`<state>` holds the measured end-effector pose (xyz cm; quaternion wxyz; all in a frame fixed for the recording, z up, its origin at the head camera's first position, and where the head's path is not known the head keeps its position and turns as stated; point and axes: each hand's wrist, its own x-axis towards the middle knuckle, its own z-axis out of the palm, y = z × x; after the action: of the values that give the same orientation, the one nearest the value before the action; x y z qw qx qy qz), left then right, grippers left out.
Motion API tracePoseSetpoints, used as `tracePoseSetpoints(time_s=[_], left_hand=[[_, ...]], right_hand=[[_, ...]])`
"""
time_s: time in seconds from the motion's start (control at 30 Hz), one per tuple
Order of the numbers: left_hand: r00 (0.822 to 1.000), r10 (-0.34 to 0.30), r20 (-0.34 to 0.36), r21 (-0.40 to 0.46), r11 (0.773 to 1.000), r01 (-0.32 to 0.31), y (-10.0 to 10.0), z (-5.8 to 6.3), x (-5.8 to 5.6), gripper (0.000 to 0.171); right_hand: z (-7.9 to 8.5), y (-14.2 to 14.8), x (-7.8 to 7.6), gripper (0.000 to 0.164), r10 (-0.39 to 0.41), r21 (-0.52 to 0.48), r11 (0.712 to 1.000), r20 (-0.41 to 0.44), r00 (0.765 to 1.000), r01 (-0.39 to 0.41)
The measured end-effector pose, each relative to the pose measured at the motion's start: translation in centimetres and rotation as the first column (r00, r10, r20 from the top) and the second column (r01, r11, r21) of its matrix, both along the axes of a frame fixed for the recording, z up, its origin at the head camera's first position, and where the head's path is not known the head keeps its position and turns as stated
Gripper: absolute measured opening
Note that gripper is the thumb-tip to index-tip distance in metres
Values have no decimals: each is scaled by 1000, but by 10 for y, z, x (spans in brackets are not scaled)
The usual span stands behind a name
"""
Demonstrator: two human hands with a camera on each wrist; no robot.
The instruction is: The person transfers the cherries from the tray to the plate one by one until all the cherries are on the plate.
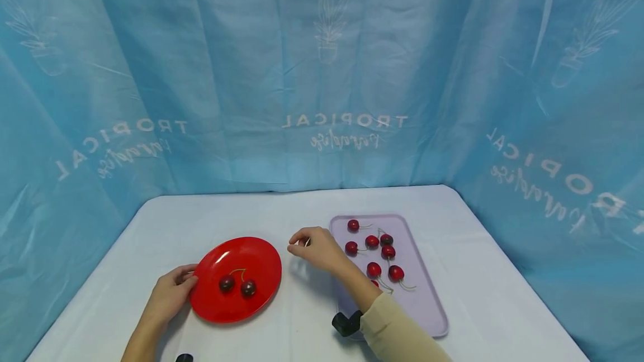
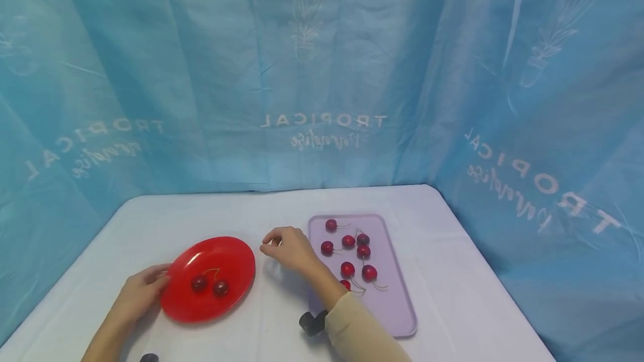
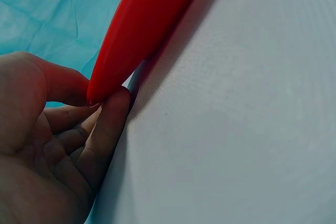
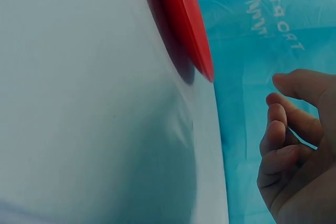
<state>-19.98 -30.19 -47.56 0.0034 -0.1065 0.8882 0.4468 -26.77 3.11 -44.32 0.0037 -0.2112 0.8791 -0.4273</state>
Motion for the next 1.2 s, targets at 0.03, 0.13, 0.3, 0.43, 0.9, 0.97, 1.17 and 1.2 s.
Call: tracePoseSetpoints(time_s=[0.03,0.13,0.3,0.43,0.9,0.97,1.17,1.2], left_hand=[[1000,2,-2,-6,1000,-2,-1,0,0,44],[1000,4,-10,-6,1000,-5,-1,0,1,44],[1000,13,-7,1,1000,-13,1,1,1,44],[1000,19,1,5,1000,-19,2,1,0,43],[1000,22,3,12,1000,-22,2,2,0,45],[1000,24,0,8,1000,-24,1,3,0,45],[1000,12,-17,22,1000,-12,3,5,4,42],[1000,8,-24,25,1000,-8,3,5,4,42]], right_hand=[[0,1,0,15,-1,4,1000,3,1000,1],[1,5,1,15,-10,10,1000,18,1000,10],[2,9,0,17,-10,14,1000,16,1000,10],[3,13,1,16,-8,14,1000,13,1000,8],[12,31,4,15,-42,34,999,-27,999,42],[12,33,3,16,-31,34,999,-50,998,33],[14,42,4,20,-41,61,997,-68,997,45],[14,44,4,20,-47,63,997,-67,997,51]])
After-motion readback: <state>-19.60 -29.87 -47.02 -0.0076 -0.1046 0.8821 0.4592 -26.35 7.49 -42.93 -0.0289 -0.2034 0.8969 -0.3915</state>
